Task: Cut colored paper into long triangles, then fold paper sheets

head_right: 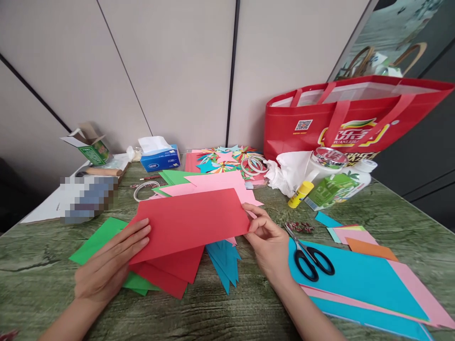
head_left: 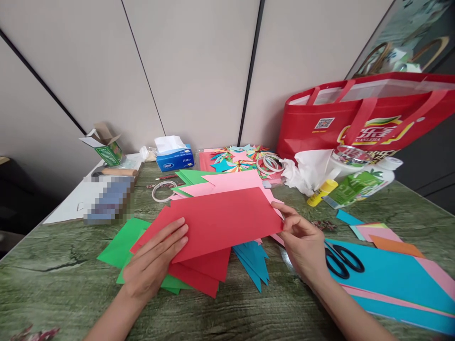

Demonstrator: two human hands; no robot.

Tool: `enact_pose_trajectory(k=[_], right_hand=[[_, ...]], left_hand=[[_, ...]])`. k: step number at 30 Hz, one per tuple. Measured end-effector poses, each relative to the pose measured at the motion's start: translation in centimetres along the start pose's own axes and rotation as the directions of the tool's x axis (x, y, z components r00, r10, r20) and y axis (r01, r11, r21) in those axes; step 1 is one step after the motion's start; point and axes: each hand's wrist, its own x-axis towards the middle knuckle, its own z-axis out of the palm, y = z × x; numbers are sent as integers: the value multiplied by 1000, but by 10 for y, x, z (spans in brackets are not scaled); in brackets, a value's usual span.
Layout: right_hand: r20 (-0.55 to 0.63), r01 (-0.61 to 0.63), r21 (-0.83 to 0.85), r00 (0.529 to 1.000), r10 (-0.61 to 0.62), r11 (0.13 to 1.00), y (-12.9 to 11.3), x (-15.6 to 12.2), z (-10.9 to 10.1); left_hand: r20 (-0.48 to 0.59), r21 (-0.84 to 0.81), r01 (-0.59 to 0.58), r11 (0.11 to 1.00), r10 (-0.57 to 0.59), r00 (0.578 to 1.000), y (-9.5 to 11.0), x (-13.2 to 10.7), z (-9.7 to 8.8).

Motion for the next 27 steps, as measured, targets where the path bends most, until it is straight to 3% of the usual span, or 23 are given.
enact_pose_trajectory(k=[4, 10, 12, 14, 17, 19, 22, 25, 27], right_hand=[[-32, -11, 46, 999, 13, 999, -2, 2, 2], [-1, 13, -9, 1000, -13, 1000, -1, 4, 0], [36, 2, -60, 999, 0, 998, -1, 4, -1], [71, -49, -72, 996, 54, 996, 1, 5, -3], [97, -189, -42, 977, 192, 981, 3, 3, -4], [98, -282, -5, 955, 281, 960, 5, 1, -3], [134, -368, 77, 925, 356, 927, 4, -1, -2], [180, -405, 114, 906, 383, 907, 2, -2, 0], [192, -419, 118, 899, 393, 901, 1, -2, 0]], left_hand=[[162, -29, -50, 998, 54, 985, -4, -3, -4], [102, 5, -207, 978, 205, 973, -4, 7, 0], [59, 36, -211, 977, 209, 976, -5, 11, 3], [15, 49, -119, 992, 119, 993, -7, 12, 6], [-84, 44, 127, 991, -123, 989, -8, 10, 9], [-180, 32, 297, 954, -287, 941, -8, 9, 10], [-270, -34, 489, 871, -479, 835, -7, 8, 11], [-264, -114, 592, 798, -599, 756, -4, 9, 11], [-251, -147, 623, 769, -638, 728, -3, 11, 12]])
